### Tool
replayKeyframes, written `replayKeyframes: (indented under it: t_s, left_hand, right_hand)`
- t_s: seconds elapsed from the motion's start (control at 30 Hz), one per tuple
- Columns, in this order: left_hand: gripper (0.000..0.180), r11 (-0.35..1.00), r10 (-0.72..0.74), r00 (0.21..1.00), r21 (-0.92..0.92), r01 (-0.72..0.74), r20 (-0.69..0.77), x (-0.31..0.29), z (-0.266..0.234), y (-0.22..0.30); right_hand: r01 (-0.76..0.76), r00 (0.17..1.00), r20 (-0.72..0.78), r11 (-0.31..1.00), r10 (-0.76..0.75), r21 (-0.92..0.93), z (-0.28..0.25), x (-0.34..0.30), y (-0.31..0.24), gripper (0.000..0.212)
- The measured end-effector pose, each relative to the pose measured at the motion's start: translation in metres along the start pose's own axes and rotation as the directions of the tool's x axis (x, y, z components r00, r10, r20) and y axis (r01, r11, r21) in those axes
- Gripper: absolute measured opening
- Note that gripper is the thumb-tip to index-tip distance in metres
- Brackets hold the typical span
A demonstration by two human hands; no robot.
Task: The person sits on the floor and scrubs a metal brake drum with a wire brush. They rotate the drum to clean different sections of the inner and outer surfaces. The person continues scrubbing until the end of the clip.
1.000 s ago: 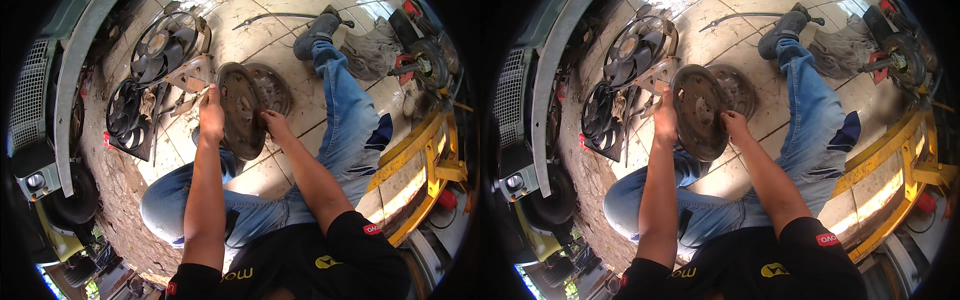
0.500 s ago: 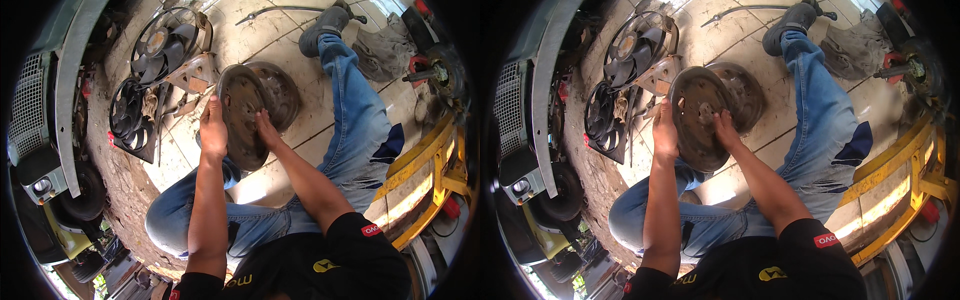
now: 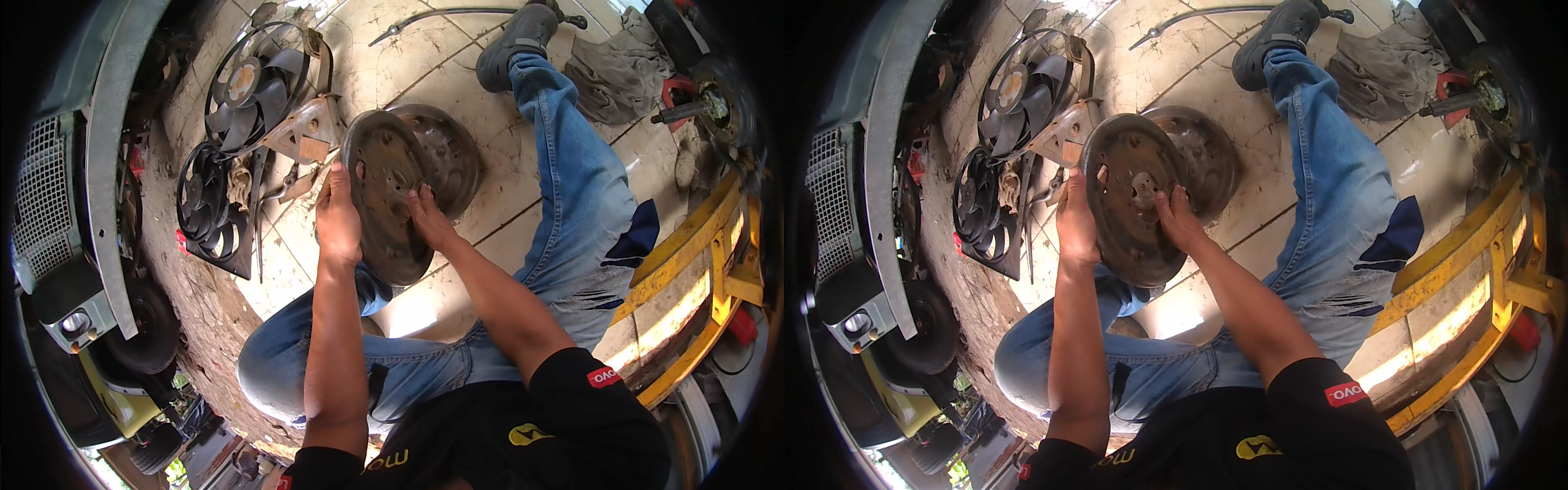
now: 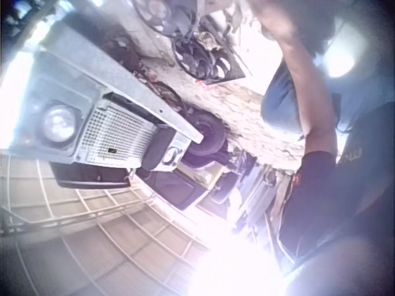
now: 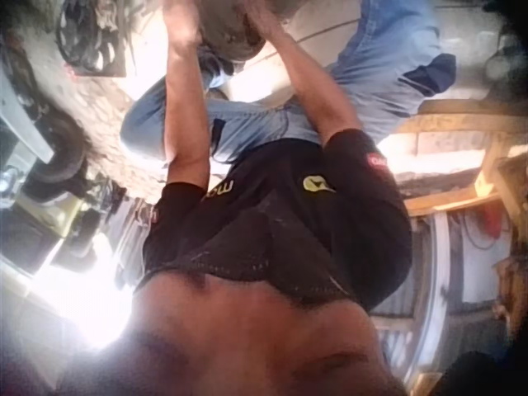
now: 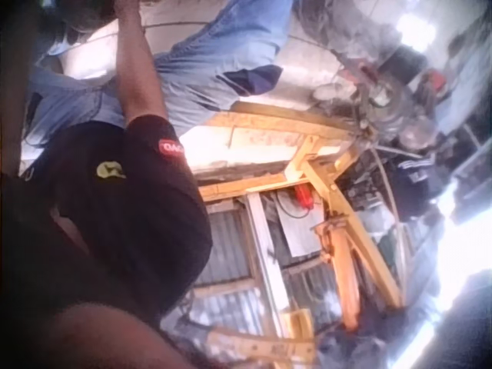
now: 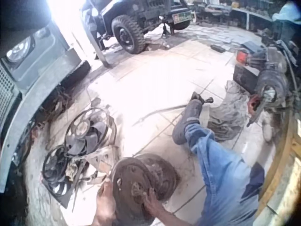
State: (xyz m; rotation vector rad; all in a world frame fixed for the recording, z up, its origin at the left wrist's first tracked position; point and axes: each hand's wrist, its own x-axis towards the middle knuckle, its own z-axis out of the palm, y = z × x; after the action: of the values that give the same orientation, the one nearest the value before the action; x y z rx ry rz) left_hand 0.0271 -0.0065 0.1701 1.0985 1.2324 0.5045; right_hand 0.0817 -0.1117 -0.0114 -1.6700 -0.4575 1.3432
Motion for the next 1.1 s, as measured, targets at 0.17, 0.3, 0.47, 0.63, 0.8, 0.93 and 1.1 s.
replayKeyframes:
  t_s: [0.17,0.3,0.47,0.63,0.8,0.93,1.1]
  left_hand:
    - [0.056,1.0,0.008,1.0,0.016,-0.008,0.002,-0.003,0.004,0.003]
    - [0.055,1.0,-0.019,1.0,-0.018,0.019,-0.011,0.001,-0.002,-0.001]
    - [0.054,0.998,0.014,0.999,-0.07,-0.011,0.035,-0.001,0.005,0.002]
    - [0.052,0.998,0.024,0.999,-0.06,-0.022,0.042,-0.001,0.006,0.0]
    - [0.05,0.998,0.037,0.999,-0.045,-0.038,-0.015,-0.002,0.005,0.002]
    - [0.052,0.998,0.011,1.0,-0.069,-0.009,0.021,0.0,0.005,0.001]
    - [0.052,0.997,0.009,1.0,-0.076,-0.009,0.005,0.002,-0.001,-0.006]
  right_hand:
    - [0.093,0.996,-0.016,0.996,-0.093,0.012,0.003,-0.009,-0.008,0.084]
    - [0.028,0.999,0.043,0.999,-0.03,0.033,-0.004,-0.014,-0.025,0.084]
    - [0.017,1.0,0.024,0.999,-0.016,-0.047,-0.007,-0.013,-0.021,0.085]
    - [0.12,0.993,0.017,0.993,-0.12,-0.014,-0.002,-0.019,-0.021,0.083]
    - [0.066,0.995,0.069,0.998,-0.065,-0.004,-0.01,-0.025,-0.038,0.082]
    - [0.14,0.99,0.006,0.986,-0.14,-0.086,-0.002,-0.019,-0.017,0.08]
    - [0.171,0.985,0.03,0.985,-0.17,-0.014,-0.006,-0.03,-0.037,0.083]
